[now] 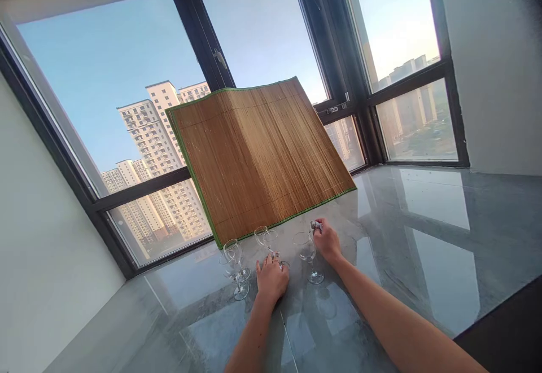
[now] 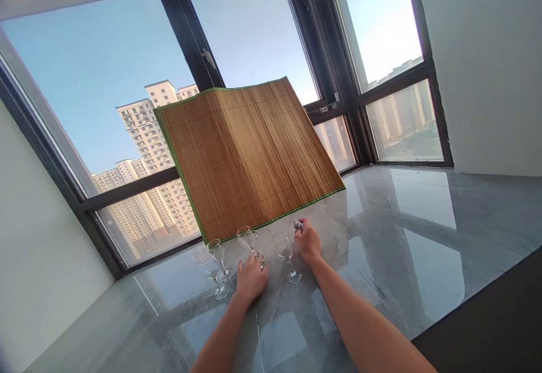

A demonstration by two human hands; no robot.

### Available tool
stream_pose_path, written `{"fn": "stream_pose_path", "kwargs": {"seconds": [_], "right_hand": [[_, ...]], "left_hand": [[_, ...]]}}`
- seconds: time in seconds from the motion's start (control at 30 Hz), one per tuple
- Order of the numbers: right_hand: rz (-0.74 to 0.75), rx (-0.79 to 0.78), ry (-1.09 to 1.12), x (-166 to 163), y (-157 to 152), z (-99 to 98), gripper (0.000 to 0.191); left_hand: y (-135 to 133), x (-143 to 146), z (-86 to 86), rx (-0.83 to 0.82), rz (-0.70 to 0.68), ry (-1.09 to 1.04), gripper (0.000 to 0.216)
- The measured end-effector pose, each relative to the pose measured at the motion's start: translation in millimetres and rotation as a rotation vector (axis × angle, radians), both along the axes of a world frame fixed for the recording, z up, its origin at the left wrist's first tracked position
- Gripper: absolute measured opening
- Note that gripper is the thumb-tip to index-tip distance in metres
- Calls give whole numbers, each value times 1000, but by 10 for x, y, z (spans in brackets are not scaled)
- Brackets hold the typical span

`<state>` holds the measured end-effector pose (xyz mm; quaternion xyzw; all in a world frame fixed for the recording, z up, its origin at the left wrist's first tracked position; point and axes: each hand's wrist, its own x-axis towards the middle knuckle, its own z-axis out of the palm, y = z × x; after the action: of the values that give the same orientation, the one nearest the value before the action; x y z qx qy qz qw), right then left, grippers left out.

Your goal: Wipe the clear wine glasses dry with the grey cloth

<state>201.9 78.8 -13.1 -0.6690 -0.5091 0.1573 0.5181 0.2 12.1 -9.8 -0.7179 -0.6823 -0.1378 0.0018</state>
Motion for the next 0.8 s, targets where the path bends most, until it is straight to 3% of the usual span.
{"fn": "stream_pose_path", "kwargs": {"seconds": [0.33,0.67,0.8], "right_hand": [[12,4,-16,-18,-12,-5,31],[32,17,-25,2,17,-46,28],[29,25,-19,2,18,-49,27]], "left_hand": [[-40,-405,-4,-37,29,-30,50],[14,-514,-36,-17,61,-225,37],[26,-575,-43,25,89,-306,44]]}}
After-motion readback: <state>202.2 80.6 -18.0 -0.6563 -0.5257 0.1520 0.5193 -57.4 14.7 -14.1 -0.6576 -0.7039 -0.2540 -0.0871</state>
